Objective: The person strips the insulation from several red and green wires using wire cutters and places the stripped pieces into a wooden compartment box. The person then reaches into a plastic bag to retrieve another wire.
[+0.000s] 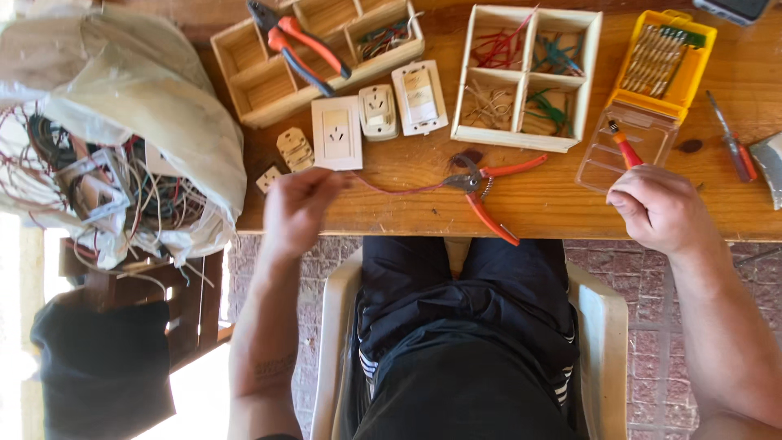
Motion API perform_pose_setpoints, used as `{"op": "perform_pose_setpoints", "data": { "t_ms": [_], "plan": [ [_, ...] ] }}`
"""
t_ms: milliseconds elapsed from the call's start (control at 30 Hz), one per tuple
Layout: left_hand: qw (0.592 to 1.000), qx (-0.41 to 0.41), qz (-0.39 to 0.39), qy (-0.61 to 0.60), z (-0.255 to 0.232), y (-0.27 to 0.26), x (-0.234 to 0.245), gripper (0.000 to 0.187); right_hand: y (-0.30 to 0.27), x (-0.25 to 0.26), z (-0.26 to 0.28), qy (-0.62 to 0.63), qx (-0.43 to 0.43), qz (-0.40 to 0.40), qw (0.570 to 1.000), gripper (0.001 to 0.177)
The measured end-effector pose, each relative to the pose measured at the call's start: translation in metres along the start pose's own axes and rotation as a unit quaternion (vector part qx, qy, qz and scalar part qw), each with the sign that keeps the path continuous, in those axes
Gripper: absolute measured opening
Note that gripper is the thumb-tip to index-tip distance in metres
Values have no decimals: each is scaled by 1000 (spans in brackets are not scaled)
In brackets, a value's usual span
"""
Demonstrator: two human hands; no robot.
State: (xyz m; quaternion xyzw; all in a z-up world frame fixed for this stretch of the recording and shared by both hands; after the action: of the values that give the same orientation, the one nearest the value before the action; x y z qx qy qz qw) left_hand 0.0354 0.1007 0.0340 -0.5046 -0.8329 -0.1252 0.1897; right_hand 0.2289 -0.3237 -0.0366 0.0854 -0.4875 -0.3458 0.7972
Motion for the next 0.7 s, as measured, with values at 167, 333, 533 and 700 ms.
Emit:
{"op": "perform_pose_setpoints", "data": {
  "t_ms": [167,333,533,700],
  "plan": [
    [999,44,22,-12,19,-2,-38,23,25,-28,15,16,35,23,999,9],
    [997,65,36,-37,31,-12,-65,21,72,-49,28,29,27,28,999,24],
    [993,88,48,-55,59,-22,-94,21,176,-94,33,8,44,26,999,24],
    [983,151,98,-38,47,-32,-113,25,285,-151,8,-24,52,-15,998,8]
  ]
}}
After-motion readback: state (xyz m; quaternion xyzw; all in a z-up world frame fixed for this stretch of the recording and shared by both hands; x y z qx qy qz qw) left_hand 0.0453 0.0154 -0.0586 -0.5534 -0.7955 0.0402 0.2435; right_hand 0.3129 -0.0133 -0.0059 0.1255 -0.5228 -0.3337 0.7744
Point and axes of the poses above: each hand's wrist, its own y-axis towards the middle knuckle, its own x-axis out of the back of the hand, z = x × y, the point moved 6 cm from there along y, towards the middle knuckle, and after that the axes turned 6 degrees about -z, right-handed, at the moved point
